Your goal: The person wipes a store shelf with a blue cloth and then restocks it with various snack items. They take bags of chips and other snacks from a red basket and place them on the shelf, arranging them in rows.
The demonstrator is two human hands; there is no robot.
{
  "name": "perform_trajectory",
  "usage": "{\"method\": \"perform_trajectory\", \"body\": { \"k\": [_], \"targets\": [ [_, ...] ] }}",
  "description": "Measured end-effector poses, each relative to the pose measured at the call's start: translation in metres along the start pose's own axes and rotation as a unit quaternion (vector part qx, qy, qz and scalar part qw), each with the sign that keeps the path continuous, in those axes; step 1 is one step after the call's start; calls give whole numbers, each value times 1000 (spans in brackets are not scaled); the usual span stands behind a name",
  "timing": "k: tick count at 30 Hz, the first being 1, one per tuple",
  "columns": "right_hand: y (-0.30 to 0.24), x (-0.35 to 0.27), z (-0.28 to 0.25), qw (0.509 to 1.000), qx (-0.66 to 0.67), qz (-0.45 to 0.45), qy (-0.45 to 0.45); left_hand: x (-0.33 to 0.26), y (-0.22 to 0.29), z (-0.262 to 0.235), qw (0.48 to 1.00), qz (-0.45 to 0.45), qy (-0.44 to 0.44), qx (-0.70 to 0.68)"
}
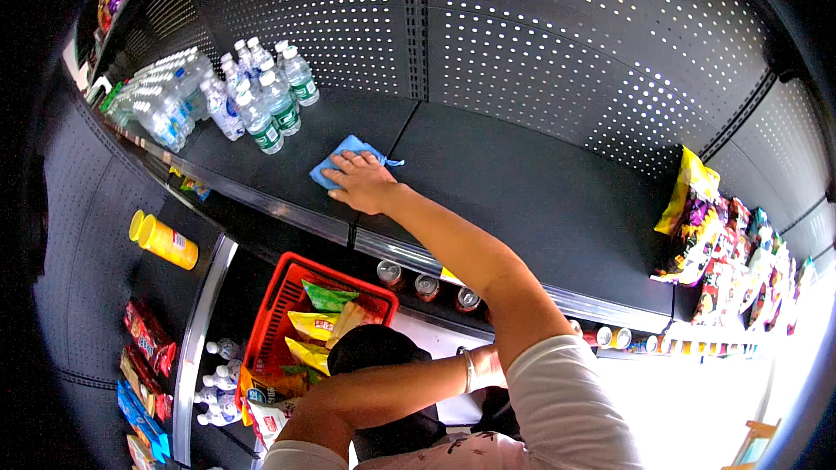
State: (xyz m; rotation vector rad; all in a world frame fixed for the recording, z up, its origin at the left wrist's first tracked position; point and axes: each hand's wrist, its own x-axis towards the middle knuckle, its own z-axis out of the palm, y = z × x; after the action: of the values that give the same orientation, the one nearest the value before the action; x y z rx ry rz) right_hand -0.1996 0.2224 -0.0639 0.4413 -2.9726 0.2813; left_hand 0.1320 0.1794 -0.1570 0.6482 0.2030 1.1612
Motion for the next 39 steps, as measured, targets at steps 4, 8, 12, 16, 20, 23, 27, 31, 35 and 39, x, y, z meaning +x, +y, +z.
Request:
{"method": "perform_trajectory", "body": {
  "k": [4, 8, 12, 16, 20, 23, 27, 31, 35, 39],
  "targets": [
    [55, -14, -15, 987, -65, 150, -5, -8, 16, 6, 999, -43, 20, 23],
    [138, -78, -27, 950, -99, 294, 12, -3, 43, 30, 916, 70, 39, 394],
    [180, -169, -51, 919, -101, 380, 29, 0, 106, 76, 537, 49, -20, 842],
    [204, -269, -63, 892, -122, 428, 78, 6, 95, 75, 511, 104, -9, 853],
    [205, -358, -77, 853, -131, 499, 82, 2, 98, 79, 504, 97, -7, 858],
    [195, -411, -82, 843, -133, 514, 89, 1, 100, 79, 461, 92, -6, 883],
    [152, -461, -81, 858, -142, 481, 112, 5, 104, 82, 468, 89, -5, 879],
    [103, -490, -82, 885, -107, 445, 92, 6, 99, 78, 470, 106, -2, 876],
    [59, -513, -82, 905, -71, 419, 36, 5, 97, 82, 469, 92, 2, 878],
    [42, -514, -86, 912, -67, 402, 44, 3, 96, 83, 465, 96, 6, 880]
  ]
}}
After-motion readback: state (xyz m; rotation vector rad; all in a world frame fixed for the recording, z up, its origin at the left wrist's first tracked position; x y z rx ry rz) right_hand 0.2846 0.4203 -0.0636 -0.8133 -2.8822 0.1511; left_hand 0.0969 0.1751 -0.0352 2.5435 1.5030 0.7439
